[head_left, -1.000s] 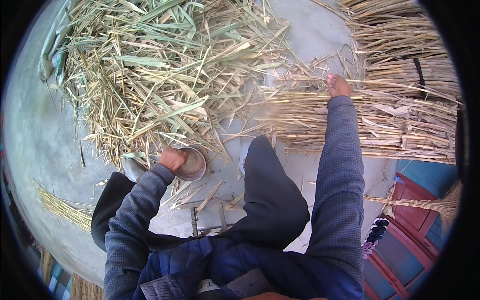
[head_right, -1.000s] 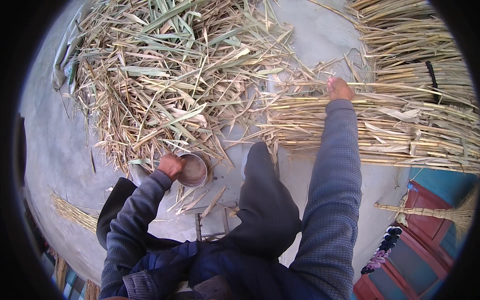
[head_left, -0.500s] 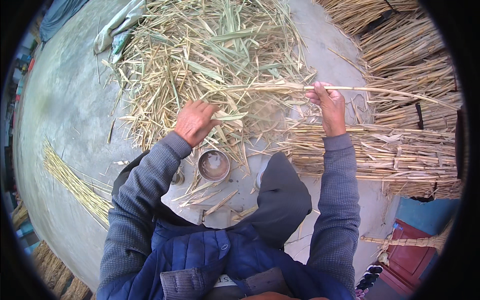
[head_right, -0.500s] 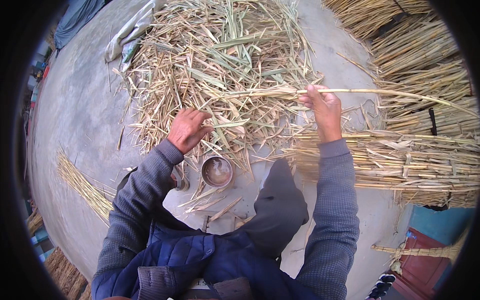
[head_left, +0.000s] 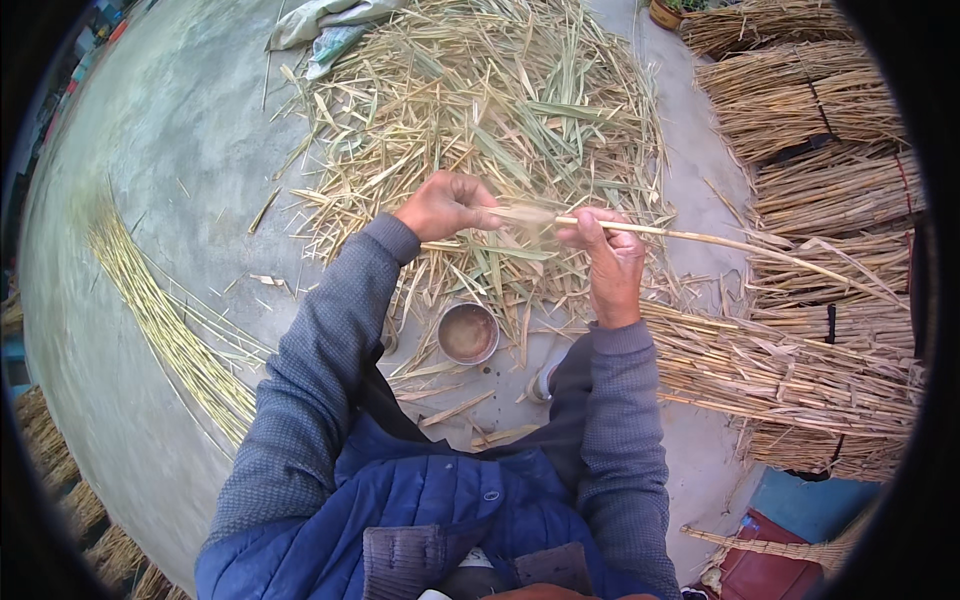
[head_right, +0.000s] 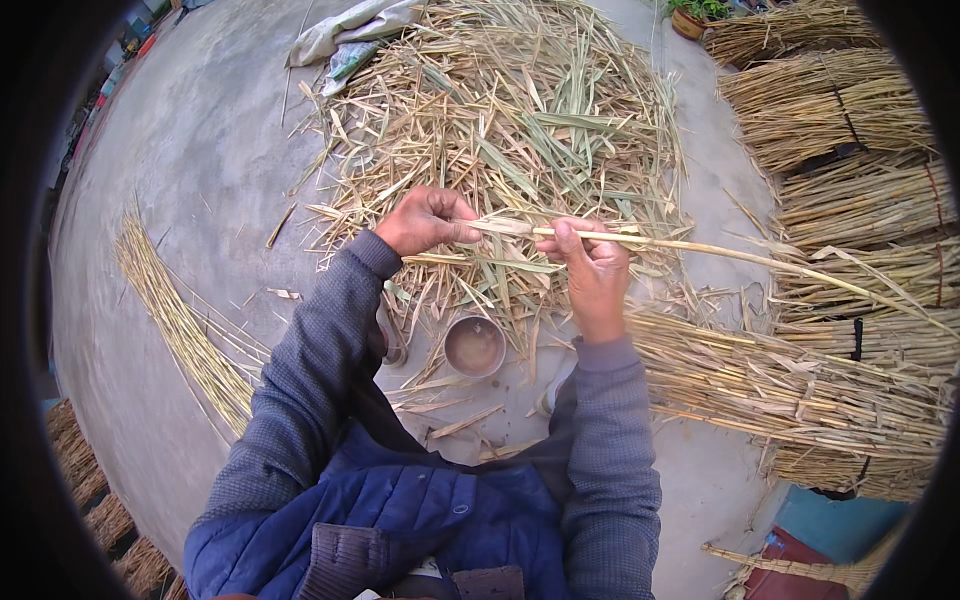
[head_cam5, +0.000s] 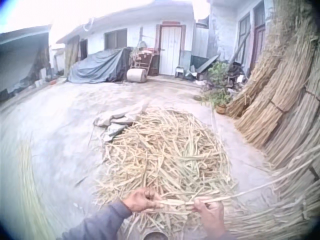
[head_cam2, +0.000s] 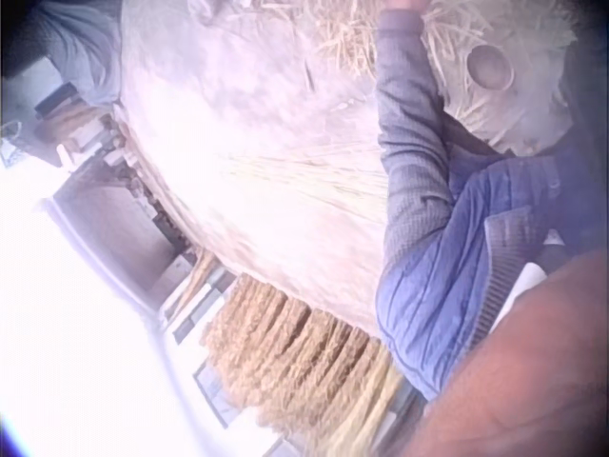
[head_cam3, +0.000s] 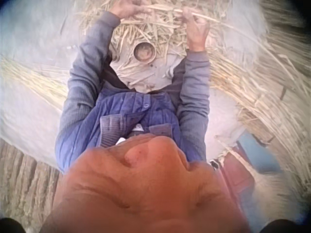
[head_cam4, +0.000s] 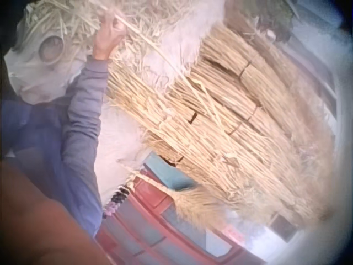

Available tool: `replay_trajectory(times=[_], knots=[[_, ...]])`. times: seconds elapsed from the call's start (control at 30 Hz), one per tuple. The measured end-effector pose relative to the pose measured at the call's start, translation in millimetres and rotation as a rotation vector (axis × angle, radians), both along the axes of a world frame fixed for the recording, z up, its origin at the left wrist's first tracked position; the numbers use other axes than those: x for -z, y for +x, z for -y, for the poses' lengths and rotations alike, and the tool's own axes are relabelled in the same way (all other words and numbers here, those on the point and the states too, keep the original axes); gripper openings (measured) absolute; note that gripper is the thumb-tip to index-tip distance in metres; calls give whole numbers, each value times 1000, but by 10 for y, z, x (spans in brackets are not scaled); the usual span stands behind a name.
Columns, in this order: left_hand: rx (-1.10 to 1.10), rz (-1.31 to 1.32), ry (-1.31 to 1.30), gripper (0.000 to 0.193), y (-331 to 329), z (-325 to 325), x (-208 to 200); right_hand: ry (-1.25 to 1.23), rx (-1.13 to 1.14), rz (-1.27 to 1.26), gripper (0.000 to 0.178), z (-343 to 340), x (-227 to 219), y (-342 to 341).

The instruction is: The person sits on the floor and repeatedly strips leaves from long straw stalks by hand, separating the clean stalks and placing them into a bundle. The person handles each stalk individually, peeling off the leafy parts and discarding them onto the floor.

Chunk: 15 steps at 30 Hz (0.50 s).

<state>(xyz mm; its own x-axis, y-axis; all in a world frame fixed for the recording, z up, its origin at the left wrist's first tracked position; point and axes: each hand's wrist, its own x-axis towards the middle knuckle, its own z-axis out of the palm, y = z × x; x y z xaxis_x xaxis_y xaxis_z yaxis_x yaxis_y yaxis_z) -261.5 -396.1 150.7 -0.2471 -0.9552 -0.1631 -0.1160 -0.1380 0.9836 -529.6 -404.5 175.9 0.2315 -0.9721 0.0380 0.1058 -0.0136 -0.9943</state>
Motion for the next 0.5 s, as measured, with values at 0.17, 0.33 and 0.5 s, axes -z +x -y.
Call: replay_trajectory(times=[0.17, 0.33, 0.5], knots=[[-380, -361, -81, 15, 491, 150, 95, 79, 61, -7, 24, 51, 213, 15], [-601, -236, -96, 17, 854, 375, 144, 82, 80, -36, 25, 131, 333, -25], [-459, 1086, -450, 36, 903, 386, 184, 102, 105, -45, 26, 180, 384, 30]])
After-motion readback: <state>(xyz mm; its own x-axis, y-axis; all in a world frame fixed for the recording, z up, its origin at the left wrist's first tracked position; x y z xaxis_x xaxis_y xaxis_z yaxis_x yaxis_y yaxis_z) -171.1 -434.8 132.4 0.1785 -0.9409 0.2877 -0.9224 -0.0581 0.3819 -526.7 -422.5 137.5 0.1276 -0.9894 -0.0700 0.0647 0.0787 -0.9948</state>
